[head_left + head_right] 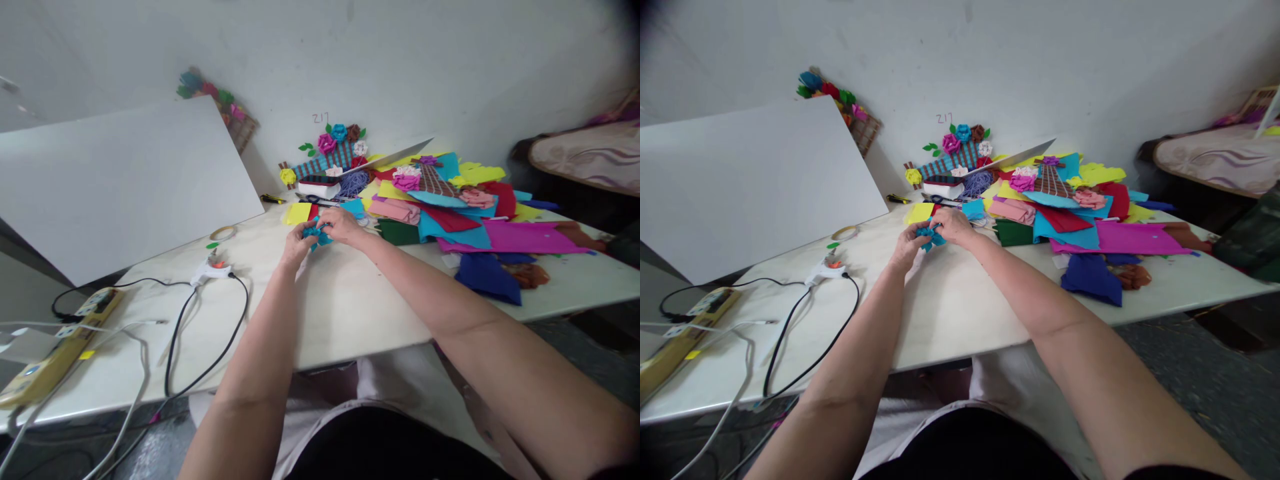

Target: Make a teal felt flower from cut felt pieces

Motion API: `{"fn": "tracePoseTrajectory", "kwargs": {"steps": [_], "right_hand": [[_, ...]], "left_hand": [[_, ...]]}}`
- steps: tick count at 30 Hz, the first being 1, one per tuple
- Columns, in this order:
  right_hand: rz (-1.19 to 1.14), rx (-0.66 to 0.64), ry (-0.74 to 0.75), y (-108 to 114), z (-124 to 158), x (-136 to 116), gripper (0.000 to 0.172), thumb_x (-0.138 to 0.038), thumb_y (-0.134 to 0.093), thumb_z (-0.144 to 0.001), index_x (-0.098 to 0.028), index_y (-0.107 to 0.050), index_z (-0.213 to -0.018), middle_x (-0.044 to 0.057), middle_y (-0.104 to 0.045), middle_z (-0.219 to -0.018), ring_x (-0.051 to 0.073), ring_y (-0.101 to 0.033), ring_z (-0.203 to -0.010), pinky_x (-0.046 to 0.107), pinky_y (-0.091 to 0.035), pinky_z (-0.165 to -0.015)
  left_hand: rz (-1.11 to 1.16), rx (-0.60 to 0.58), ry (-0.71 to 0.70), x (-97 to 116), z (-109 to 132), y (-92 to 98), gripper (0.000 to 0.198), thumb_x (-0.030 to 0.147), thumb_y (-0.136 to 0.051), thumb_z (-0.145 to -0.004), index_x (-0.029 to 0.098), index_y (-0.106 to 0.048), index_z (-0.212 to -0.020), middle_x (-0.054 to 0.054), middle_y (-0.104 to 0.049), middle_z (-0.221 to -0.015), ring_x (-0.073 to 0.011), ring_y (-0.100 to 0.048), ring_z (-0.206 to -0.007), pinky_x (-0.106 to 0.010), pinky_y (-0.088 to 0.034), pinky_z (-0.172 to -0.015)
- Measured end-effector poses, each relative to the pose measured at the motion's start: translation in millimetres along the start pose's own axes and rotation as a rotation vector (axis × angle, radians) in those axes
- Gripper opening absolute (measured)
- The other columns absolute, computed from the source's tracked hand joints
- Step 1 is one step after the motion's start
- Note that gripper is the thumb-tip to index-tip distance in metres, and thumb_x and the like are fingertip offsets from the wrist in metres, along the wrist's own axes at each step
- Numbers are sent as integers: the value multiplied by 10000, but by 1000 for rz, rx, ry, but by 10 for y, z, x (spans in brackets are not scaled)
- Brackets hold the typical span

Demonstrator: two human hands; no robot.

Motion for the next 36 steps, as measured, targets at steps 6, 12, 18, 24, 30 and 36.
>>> {"fn": "tracePoseTrajectory", "kwargs": {"steps": [6, 12, 18, 24, 30, 36], "right_hand": [[14, -2, 82, -6, -1, -71, 189, -95, -565, -695, -191, -724, -730, 41, -694, -792, 172, -558, -798, 271, -390, -727], [97, -74, 230, -61, 11, -296, 175, -108, -562, -731, -187, -718, -714, 53, -690, -785, 185, -537, -797, 300, -367, -729], [149, -98, 239, -116, 28, -332, 168, -113, -559, -749, -168, -715, -719, 71, -693, -816, 198, -521, -821, 308, -368, -706], [89, -89, 245, -109, 25, -382, 228, -45, -508, -730, -167, -701, -718, 65, -687, -811, 191, -519, -831, 297, -388, -713], [45, -28, 220, -44, 26, -426, 240, -45, -499, -729, -175, -697, -697, 71, -691, -920, 201, -512, -880, 318, -409, -746], [67, -77, 222, -98, 27, -411, 249, -33, -504, -706, -176, -708, -716, 64, -700, -820, 203, -521, -850, 310, -406, -732]], "left_hand": [[112, 159, 152, -87, -14, 114, 383, 416, -652, -573, 136, -649, -834, 22, -512, -577, -82, -435, -521, -203, -330, -491], [-23, 147, 189, -123, 2, 145, 225, 324, -652, -528, 153, -512, -483, 65, -324, -403, -48, -267, -408, -214, -185, -413], [-80, 168, 167, -120, -12, 160, 141, 259, -638, -515, 140, -563, -509, 60, -369, -395, -51, -297, -414, -204, -197, -418], [-74, 240, 162, -170, -55, 200, 127, 257, -626, -523, 146, -565, -517, 52, -403, -407, -61, -321, -425, -205, -224, -420], [-29, 273, 155, -150, -51, 205, 136, 247, -624, -528, 152, -536, -486, 47, -400, -407, -65, -333, -424, -210, -242, -422], [-47, 311, 189, -212, -59, 226, 122, 228, -621, -539, 152, -541, -488, 51, -390, -398, -66, -329, -413, -209, -243, -411]]}}
Point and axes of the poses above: each hand's wrist, its own z-axis away from the middle knuckle, its own y-axis out of the back of the hand, x = y × z, the point moved 6 cm from there along -z, towards the middle knuckle
